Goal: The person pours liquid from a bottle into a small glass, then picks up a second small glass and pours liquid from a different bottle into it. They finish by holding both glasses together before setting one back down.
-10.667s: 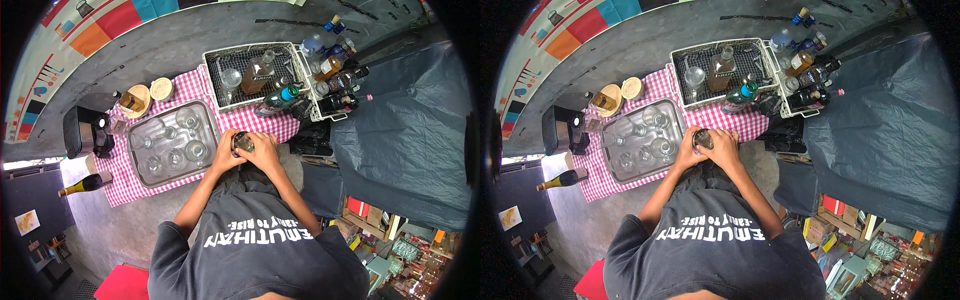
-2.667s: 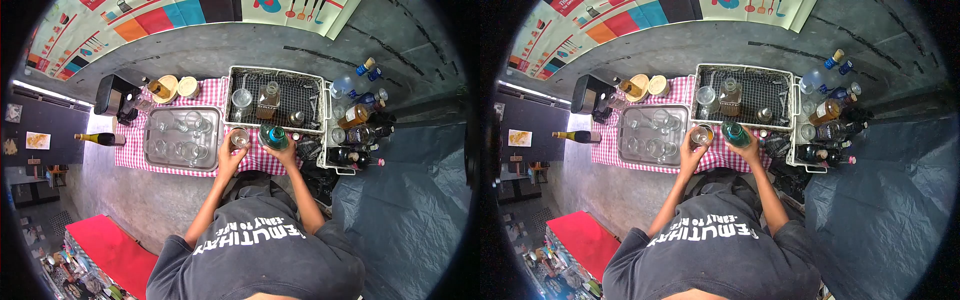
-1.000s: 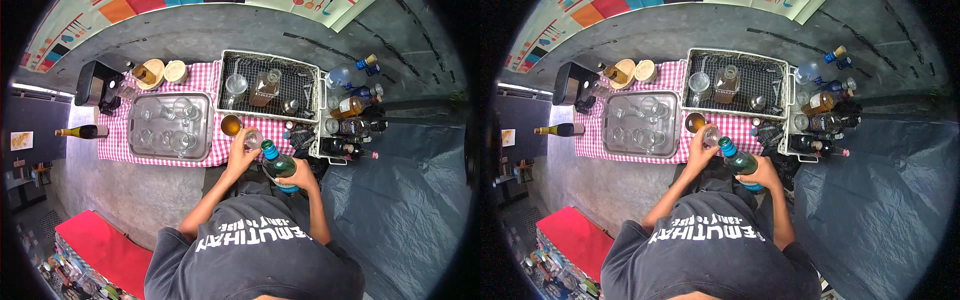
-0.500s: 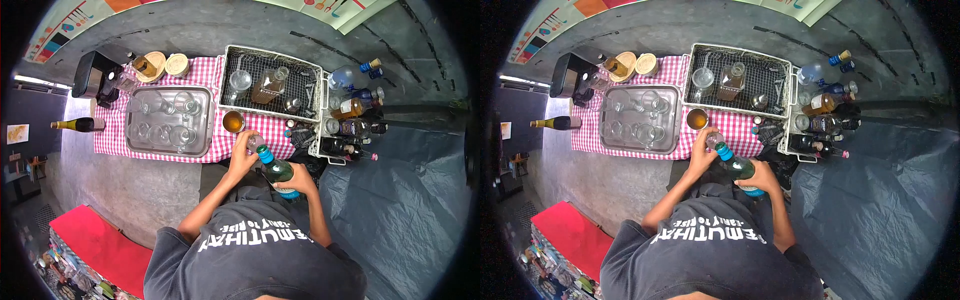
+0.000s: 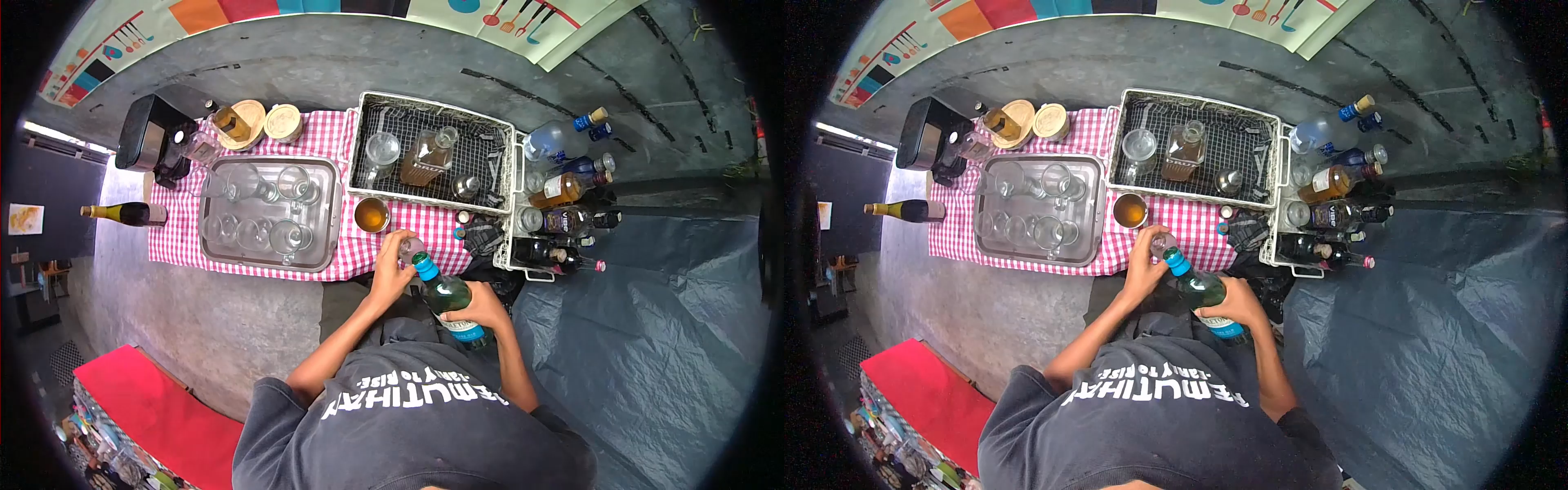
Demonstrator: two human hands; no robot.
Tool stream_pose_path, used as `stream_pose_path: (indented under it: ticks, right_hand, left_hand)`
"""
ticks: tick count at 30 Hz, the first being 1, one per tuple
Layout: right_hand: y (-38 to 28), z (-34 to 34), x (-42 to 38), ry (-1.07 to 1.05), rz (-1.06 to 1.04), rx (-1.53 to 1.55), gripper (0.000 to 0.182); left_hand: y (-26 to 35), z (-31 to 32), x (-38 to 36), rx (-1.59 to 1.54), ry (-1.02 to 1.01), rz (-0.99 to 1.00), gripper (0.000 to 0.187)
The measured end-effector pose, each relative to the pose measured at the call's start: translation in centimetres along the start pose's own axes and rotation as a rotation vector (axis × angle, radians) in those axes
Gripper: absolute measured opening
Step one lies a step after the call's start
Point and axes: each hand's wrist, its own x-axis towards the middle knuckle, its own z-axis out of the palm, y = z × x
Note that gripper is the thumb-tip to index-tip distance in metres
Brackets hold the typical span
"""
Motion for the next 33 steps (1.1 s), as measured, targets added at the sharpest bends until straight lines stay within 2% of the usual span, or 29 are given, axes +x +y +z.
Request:
stream_pose_path:
  ticks: [3,9,10,19,21,24,33]
  right_hand:
    - [0.4,0.0,0.1,-0.004,0.041,-0.016,0.057]
    - [0.0,-0.5,0.3,-0.020,0.049,-0.009,0.057]
    - [-0.2,-0.6,0.4,-0.022,0.041,-0.022,0.049]
    - [0.2,-0.8,0.8,-0.047,0.076,-0.049,0.050]
    - [0.7,-0.7,0.9,-0.044,0.097,-0.053,0.061]
    - [1.0,-0.6,1.0,-0.050,0.103,-0.095,0.050]
    - [0.7,-0.3,1.5,-0.065,0.115,-0.072,0.049]
  left_hand:
    - [-0.4,0.1,0.1,-0.006,-0.011,0.000,0.056]
    - [-0.4,0.3,0.3,-0.032,-0.010,-0.028,0.055]
    - [-0.5,0.3,0.3,-0.028,-0.011,-0.023,0.055]
    - [-1.1,0.5,0.4,0.023,0.002,0.004,0.052]
    - [-1.3,0.6,0.4,0.020,-0.001,-0.004,0.052]
    - [-1.3,0.6,0.4,-0.038,-0.007,-0.047,0.053]
    - [-2.1,0.2,0.3,-0.058,-0.016,-0.037,0.054]
